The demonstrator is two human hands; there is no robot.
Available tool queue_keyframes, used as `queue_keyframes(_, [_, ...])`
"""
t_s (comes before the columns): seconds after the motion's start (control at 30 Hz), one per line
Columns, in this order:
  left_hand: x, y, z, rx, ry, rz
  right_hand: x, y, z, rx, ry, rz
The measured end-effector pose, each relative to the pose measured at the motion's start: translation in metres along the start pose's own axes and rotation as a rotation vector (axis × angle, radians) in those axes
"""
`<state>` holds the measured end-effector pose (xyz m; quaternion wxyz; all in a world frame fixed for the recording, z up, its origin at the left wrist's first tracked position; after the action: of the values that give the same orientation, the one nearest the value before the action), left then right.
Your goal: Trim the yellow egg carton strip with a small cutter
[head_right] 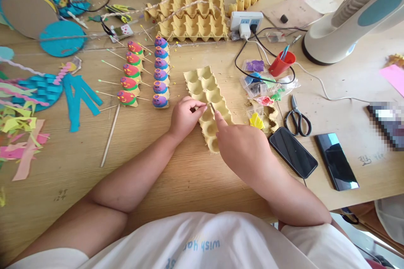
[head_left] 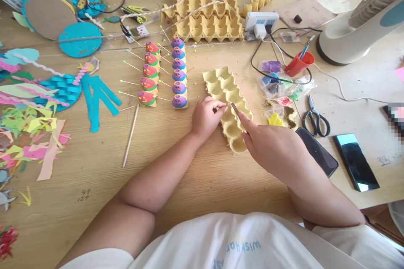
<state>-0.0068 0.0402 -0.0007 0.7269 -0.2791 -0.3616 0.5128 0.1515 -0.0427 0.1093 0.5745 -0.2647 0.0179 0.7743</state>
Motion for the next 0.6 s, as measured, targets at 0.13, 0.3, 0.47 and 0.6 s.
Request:
queue_keyframes(0.13, [0.0002,-0.0001,0.0003,0.007,-0.002,-0.002,-0.0007,0.0012,-0.0016,-0.024,-0.011,-0.010])
queue_keyframes(0.3, [0.0008,0.0001,0.0000,0.012,-0.002,0.002,0.0001,0.0028,-0.0005,-0.023,0.012,-0.008])
queue_keyframes(0.47, [0.0008,0.0000,0.0002,0.012,-0.005,0.002,0.0014,0.0023,0.0013,-0.013,0.010,0.005])
queue_keyframes(0.6, [0.0012,0.0005,0.0003,0.007,-0.001,0.001,0.0041,0.0010,-0.0006,0.013,0.003,0.005])
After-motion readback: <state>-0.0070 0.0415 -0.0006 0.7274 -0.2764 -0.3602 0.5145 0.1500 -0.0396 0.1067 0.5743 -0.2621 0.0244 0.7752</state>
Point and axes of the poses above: each hand's wrist, its own x-axis towards the middle knuckle, its own z-axis out of the back of the hand, y = z × x, the point moved 2 cm from there along x, towards the middle knuckle, and after that the axes turned 10 degrees about y, right-handed, at the moved point
